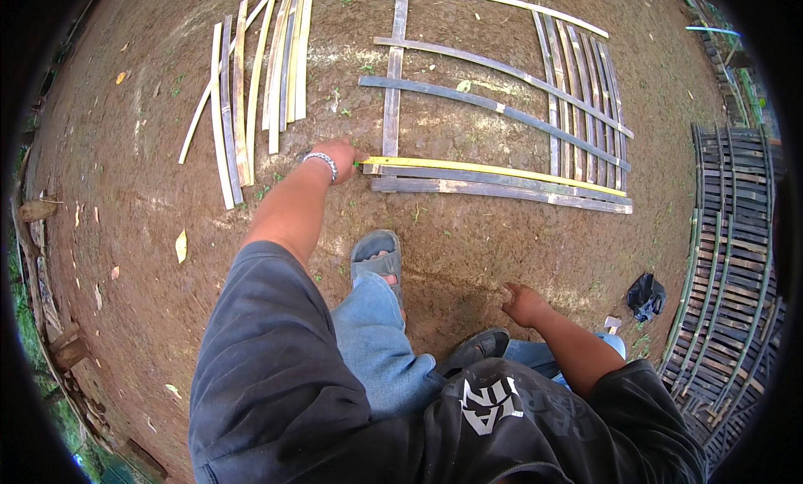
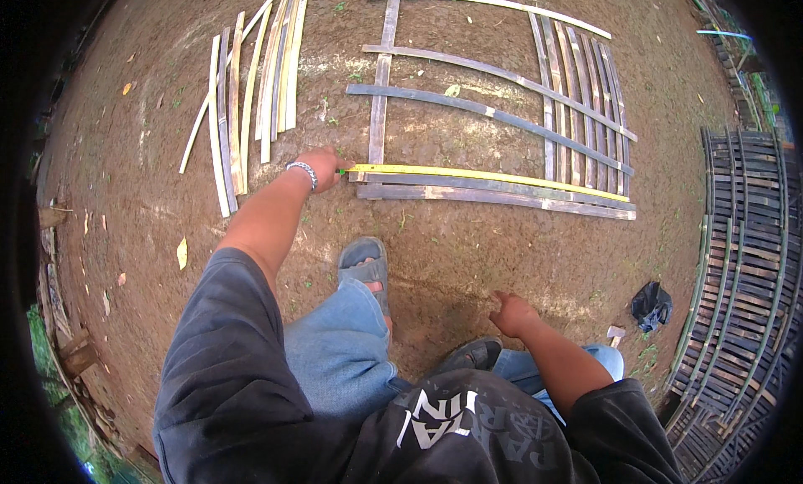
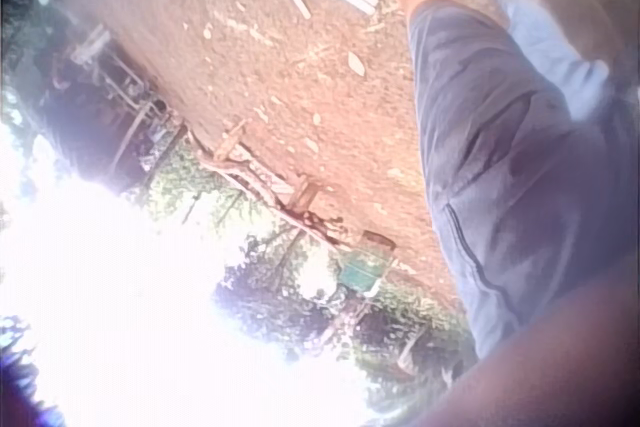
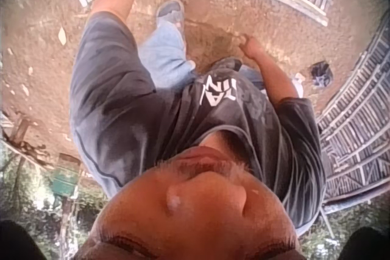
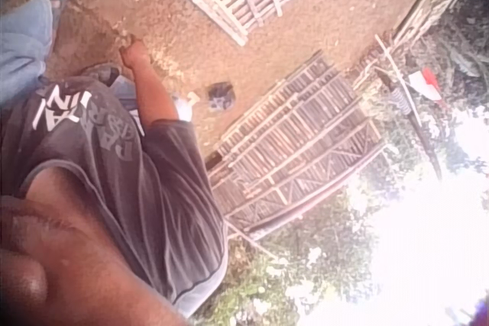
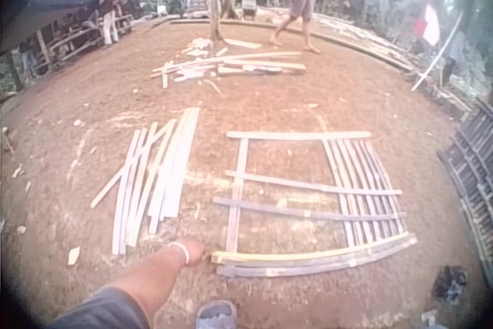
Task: The person assembles a bamboo frame on the ground by arranging thin bamboo strips into a grid pattern. They use a tape measure to check dimensions and a hammer to drive nails into the intersections of the strips to secure the structure.
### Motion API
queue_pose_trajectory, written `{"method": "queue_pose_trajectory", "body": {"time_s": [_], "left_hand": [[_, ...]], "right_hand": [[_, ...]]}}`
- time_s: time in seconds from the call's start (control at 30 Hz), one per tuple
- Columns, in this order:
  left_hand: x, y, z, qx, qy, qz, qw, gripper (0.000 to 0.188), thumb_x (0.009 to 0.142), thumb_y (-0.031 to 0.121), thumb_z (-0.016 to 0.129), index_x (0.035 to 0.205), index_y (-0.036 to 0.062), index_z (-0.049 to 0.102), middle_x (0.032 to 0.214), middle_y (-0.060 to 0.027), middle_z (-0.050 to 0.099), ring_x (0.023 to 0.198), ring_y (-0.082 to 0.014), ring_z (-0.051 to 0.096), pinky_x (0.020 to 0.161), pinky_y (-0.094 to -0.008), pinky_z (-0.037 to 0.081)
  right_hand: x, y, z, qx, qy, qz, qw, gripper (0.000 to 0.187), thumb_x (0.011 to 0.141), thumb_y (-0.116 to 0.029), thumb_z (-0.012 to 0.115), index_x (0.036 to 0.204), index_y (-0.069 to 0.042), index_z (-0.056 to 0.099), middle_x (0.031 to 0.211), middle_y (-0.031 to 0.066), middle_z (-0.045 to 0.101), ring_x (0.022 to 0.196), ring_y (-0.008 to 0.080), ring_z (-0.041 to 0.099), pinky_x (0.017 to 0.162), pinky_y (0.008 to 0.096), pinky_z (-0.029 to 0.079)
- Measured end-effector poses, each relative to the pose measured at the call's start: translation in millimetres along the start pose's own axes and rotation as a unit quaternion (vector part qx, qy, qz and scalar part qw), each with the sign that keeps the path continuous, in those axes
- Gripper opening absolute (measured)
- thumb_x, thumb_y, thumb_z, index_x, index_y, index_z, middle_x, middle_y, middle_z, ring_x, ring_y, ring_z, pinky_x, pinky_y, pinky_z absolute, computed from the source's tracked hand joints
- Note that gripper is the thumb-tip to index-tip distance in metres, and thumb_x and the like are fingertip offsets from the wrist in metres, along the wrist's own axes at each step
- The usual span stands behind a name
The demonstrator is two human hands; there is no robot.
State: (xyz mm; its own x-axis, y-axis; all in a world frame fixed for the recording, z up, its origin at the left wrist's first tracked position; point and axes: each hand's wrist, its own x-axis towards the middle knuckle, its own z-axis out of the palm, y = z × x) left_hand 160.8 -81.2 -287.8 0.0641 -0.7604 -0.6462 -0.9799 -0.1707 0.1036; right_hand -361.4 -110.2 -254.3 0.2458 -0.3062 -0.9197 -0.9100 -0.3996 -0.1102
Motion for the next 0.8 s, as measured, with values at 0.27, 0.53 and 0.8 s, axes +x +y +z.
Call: {"method": "queue_pose_trajectory", "body": {"time_s": [0.27,0.53,0.8], "left_hand": [[-1,-1,-1,-0.026,-0.012,0.001,1.000,0.048,0.096,0.023,0.058,0.143,0.0297,0.059,0.136,-0.0155,0.057,0.128,-0.0331,0.056,0.110,-0.0438,0.046],[3,-3,0,-0.029,-0.020,0.007,0.999,0.048,0.098,0.023,0.056,0.145,0.0292,0.057,0.135,-0.0164,0.057,0.128,-0.0342,0.055,0.111,-0.0444,0.044],[3,-2,-1,-0.017,-0.020,0.010,1.000,0.049,0.097,0.023,0.055,0.146,0.0298,0.056,0.135,-0.0164,0.057,0.129,-0.0341,0.055,0.111,-0.0447,0.044]], "right_hand": [[-5,-17,-8,-0.009,-0.007,0.000,1.000,0.071,0.094,-0.041,0.061,0.154,-0.010,0.039,0.142,0.0282,0.054,0.132,0.0409,0.053,0.111,0.0454,0.043],[0,-19,-2,-0.006,-0.008,-0.011,1.000,0.072,0.095,-0.041,0.061,0.153,-0.007,0.039,0.140,0.0290,0.055,0.131,0.0411,0.053,0.111,0.0450,0.043],[6,-11,7,-0.019,0.002,-0.020,1.000,0.072,0.095,-0.043,0.059,0.153,-0.005,0.039,0.139,0.0295,0.055,0.130,0.0410,0.054,0.111,0.0450,0.043]]}}
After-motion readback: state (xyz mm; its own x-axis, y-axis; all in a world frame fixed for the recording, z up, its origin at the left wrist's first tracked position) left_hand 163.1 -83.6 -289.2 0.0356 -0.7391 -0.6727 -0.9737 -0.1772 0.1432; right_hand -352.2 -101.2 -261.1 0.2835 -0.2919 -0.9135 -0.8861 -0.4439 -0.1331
